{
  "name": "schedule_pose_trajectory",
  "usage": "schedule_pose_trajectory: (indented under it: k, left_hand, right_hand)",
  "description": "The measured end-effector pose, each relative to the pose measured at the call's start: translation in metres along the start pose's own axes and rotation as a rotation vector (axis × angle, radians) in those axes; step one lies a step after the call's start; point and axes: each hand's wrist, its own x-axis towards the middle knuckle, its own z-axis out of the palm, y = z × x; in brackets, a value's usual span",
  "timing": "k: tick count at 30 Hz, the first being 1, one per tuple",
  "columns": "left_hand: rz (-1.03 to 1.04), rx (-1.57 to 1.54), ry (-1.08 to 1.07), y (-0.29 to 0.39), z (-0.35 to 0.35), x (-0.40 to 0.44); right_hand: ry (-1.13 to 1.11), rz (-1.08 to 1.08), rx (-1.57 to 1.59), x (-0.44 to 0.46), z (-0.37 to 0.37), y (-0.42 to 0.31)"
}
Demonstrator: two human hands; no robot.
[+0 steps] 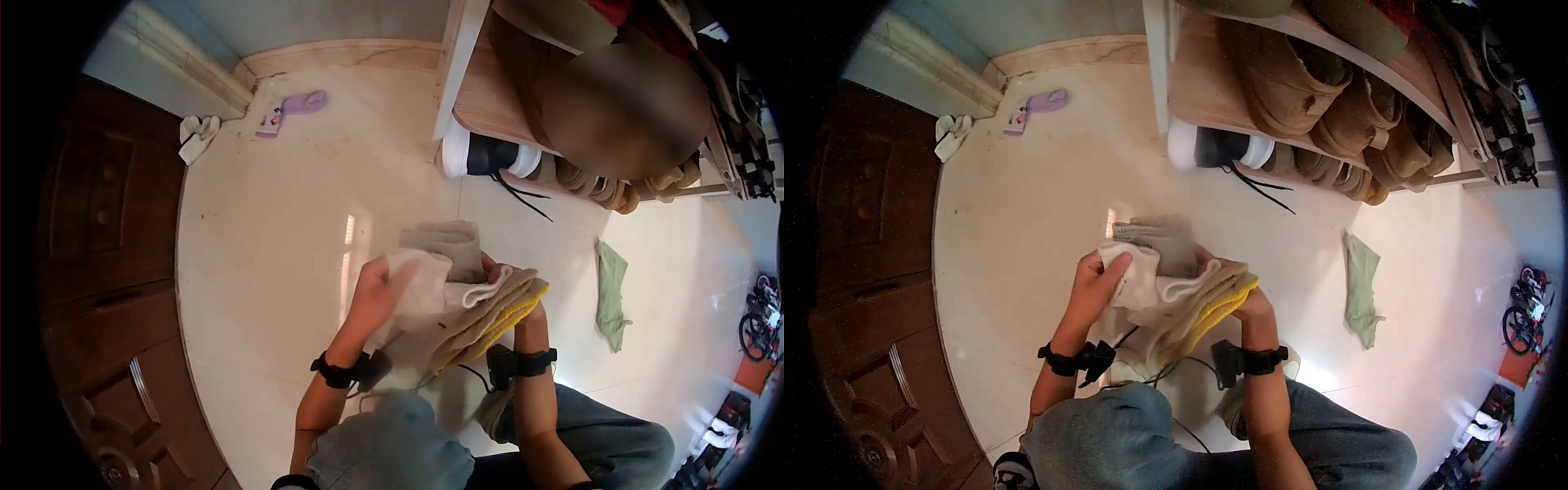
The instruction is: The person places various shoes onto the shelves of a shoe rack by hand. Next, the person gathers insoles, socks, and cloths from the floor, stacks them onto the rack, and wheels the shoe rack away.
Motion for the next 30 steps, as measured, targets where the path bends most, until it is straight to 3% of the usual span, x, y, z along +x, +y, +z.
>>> schedule_pose_trajectory:
  k: [2,3,7,9,10,12,13,15,17,19,21,25,27,29,30]
  left_hand:
    - [-0.033,0.018,0.217,-0.007,0.0,0.002]
    - [-0.032,0.02,0.219,-0.008,-0.001,0.003]
    - [0.01,-0.136,0.438,-0.007,-0.006,0.012]
    - [0.051,-0.128,0.483,-0.009,-0.007,0.012]
    - [0.059,-0.151,0.464,-0.01,-0.006,0.013]
    - [0.068,-0.174,0.44,-0.01,-0.002,0.011]
    - [0.0,-0.143,0.397,-0.007,0.001,0.006]
    - [-0.065,-0.114,0.353,-0.008,0.009,-0.002]
    - [0.105,-0.081,0.18,-0.012,0.016,-0.009]
    - [0.074,-0.119,0.135,-0.003,0.016,-0.013]
    - [0.045,-0.152,0.089,0.002,0.015,-0.016]
    - [0.098,-0.064,0.076,0.007,0.009,-0.022]
    - [0.112,-0.047,0.071,0.006,0.0,-0.023]
    - [0.336,0.226,0.039,-0.003,-0.019,-0.021]
    - [0.336,0.229,0.046,-0.009,-0.02,-0.024]
  right_hand:
    - [0.245,0.198,-0.095,0.007,0.02,-0.012]
    - [-0.012,-0.058,-0.353,0.01,0.045,-0.023]
    - [-0.042,0.043,-0.317,-0.012,0.064,-0.048]
    - [-0.38,0.403,0.241,-0.009,0.07,-0.053]
    - [-0.381,0.401,0.244,-0.007,0.068,-0.049]
    - [-0.311,0.155,-0.349,0.0,0.067,-0.034]
    - [-0.31,0.153,-0.35,0.008,0.077,-0.027]
    - [0.154,0.056,-0.474,0.029,0.1,-0.012]
    - [0.154,-0.047,-0.542,0.037,0.097,-0.002]
    - [0.146,-0.149,-0.599,0.04,0.091,0.006]
    - [0.165,-0.196,-0.866,0.035,0.087,0.011]
    - [0.25,-0.08,-0.805,0.028,0.09,0.017]
    - [0.21,0.102,-0.599,0.023,0.098,0.002]
    - [0.175,0.071,-0.615,0.023,0.099,-0.01]
    - [0.146,0.038,-0.636,0.024,0.097,-0.013]
